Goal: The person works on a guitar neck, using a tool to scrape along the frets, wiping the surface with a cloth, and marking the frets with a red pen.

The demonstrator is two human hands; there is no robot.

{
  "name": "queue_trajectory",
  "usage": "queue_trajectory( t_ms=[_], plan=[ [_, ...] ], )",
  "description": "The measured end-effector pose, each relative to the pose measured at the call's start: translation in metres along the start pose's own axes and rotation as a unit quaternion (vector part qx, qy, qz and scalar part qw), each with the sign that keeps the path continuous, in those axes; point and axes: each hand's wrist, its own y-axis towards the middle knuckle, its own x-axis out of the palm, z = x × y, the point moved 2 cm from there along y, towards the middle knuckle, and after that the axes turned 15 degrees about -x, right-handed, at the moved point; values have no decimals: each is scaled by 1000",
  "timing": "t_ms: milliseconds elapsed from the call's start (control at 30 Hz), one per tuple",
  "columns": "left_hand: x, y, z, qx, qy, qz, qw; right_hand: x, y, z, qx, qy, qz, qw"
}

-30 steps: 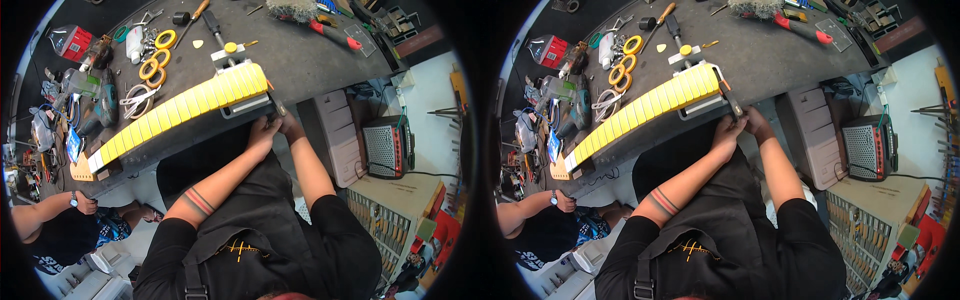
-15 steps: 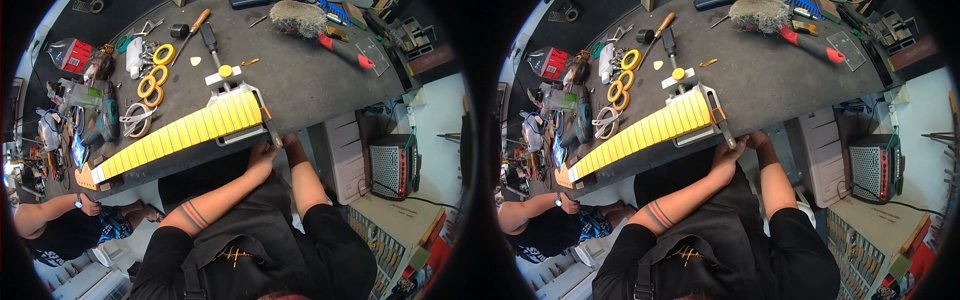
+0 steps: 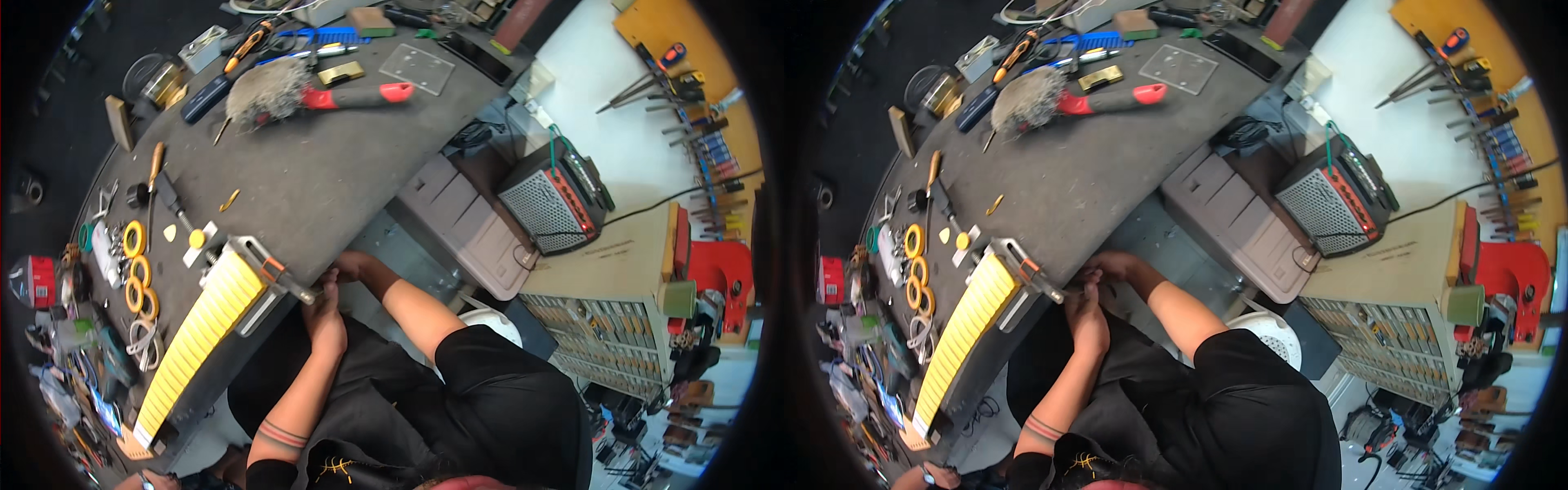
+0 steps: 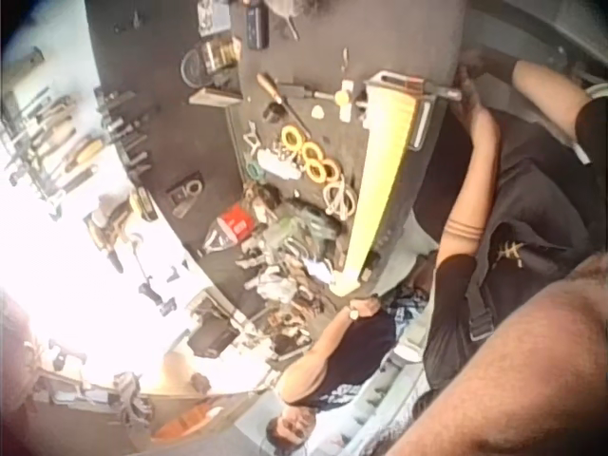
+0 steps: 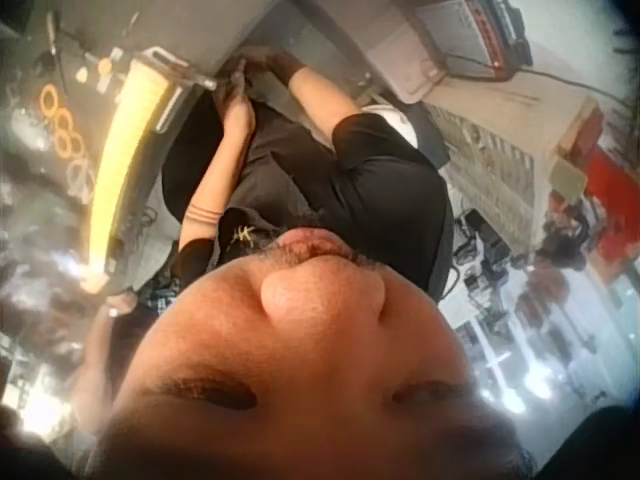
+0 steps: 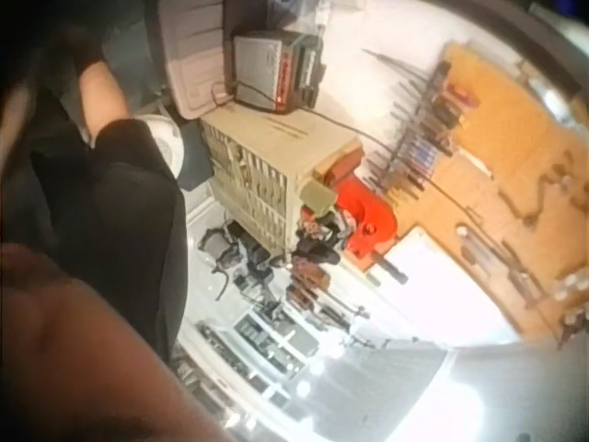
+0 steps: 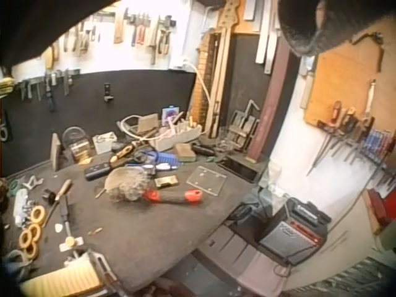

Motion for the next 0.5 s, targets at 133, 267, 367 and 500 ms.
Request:
queue_trajectory(
  t_ms=[133, 267, 367, 500],
  plan=[
    [4, -6, 9, 14, 4, 0, 1000, 13, -11, -1, -4, -66, 12, 998],
    [2, -6, 9, 1, -1, 11, 1000, 47, -23, -14, -1, -25, -21, 999],
    [6, -6, 3, 23, -13, -11, 1000, 40, -22, -14, -16, -45, -44, 998],
    [1, -1, -6, 8, -22, 21, 999, -2, -7, 7, 8, 26, -64, 998]
  ],
)
